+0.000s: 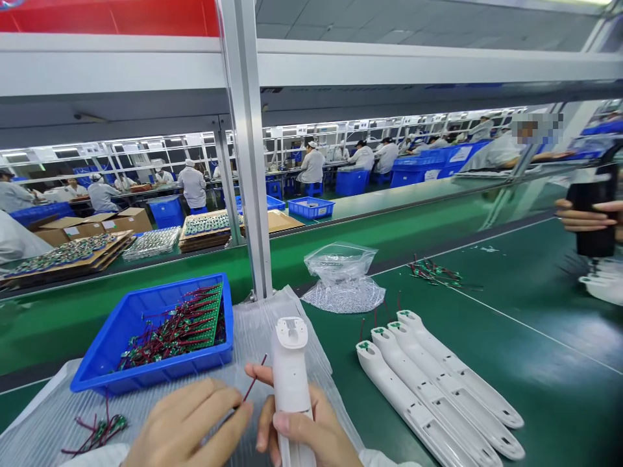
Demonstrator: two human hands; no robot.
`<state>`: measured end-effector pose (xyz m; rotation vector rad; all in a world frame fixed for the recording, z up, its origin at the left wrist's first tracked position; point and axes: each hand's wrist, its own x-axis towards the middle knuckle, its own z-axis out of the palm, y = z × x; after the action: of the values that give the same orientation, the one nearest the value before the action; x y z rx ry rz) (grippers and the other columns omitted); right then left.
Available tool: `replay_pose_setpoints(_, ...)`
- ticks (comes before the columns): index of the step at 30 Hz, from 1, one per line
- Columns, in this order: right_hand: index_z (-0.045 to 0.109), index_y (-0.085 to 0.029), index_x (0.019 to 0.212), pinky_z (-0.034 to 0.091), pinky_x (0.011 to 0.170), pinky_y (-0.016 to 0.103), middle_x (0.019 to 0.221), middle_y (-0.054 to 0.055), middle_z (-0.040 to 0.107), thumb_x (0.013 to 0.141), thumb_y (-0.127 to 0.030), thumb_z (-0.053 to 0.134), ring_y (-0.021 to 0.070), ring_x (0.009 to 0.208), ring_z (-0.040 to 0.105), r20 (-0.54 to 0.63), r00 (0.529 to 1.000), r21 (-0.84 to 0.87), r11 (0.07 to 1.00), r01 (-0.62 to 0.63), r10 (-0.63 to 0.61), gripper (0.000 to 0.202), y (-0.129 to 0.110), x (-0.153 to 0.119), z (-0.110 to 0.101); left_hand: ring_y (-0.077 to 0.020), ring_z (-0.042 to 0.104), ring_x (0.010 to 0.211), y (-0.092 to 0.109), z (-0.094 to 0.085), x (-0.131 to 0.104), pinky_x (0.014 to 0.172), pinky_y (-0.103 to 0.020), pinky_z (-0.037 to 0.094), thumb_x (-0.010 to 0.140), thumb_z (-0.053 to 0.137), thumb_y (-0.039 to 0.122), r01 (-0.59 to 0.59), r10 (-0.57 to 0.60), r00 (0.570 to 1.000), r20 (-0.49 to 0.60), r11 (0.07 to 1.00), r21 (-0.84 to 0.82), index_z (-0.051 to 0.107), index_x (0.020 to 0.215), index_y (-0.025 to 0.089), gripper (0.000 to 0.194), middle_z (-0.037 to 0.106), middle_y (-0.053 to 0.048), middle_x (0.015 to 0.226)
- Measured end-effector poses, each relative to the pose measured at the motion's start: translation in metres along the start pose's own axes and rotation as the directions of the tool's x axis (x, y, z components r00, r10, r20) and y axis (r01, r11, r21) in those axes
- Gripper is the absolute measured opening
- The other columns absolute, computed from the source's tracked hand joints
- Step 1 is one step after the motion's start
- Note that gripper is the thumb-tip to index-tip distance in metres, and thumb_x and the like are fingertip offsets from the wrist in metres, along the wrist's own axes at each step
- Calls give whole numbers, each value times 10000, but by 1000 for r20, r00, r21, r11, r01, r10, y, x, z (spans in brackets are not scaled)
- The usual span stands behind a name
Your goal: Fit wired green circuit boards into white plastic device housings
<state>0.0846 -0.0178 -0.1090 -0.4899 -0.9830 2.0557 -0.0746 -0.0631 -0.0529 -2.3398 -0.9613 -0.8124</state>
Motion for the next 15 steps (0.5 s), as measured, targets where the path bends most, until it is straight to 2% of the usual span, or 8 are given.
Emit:
replay_pose_setpoints(5, 538, -87, 1027, 361, 479, 200, 585, 31, 597, 602, -225, 588, 94, 483, 512, -101, 991, -181, 978, -105, 88, 449, 4, 2, -2, -102, 624, 690, -14, -20, -12, 635, -146, 505, 804, 462, 136, 57, -54, 998, -28, 990, 131, 599, 865, 161, 152, 665, -25, 760)
replay_pose_setpoints(8, 548, -131, 978, 387, 503, 220, 895, 77, 593, 598, -203, 570, 93, 530, 542, -141, 985, -294, 946, -135, 97, 388, 10, 2, -4, -101, 625, 686, -21, -28, -19, 642, -134, 510, 765, 531, 182, 73, -69, 997, -38, 990, 119, 590, 871, 162, 123, 654, -13, 759)
replay_pose_setpoints(10, 550, -154, 974, 394, 516, 231, 984, 74, 556, 597, -202, 563, 79, 519, 524, -113, 989, -344, 929, -133, 99, 381, 14, 0, -4, -97, 622, 670, -21, -29, -18, 638, -132, 511, 763, 528, 174, 84, -80, 996, -42, 991, 100, 579, 864, 159, 114, 647, -12, 747)
replay_pose_setpoints(12, 571, -155, 955, 386, 543, 228, 850, 40, 572, 595, -192, 563, 78, 536, 493, -86, 993, -419, 901, -115, 86, 362, 17, -1, -4, -95, 615, 659, -17, -27, -13, 628, -134, 510, 770, 510, 153, 97, -92, 994, -53, 991, 93, 565, 853, 157, 100, 640, -16, 730)
replay_pose_setpoints(15, 633, -129, 817, 341, 534, 212, 612, -8, 508, 597, -225, 589, 75, 532, 426, 16, 997, -538, 841, -58, 79, 243, 21, -3, -4, -92, 600, 654, -8, -19, -4, 600, -140, 506, 781, 488, 133, 172, -168, 983, -74, 984, 51, 550, 845, 158, 92, 628, -20, 722)
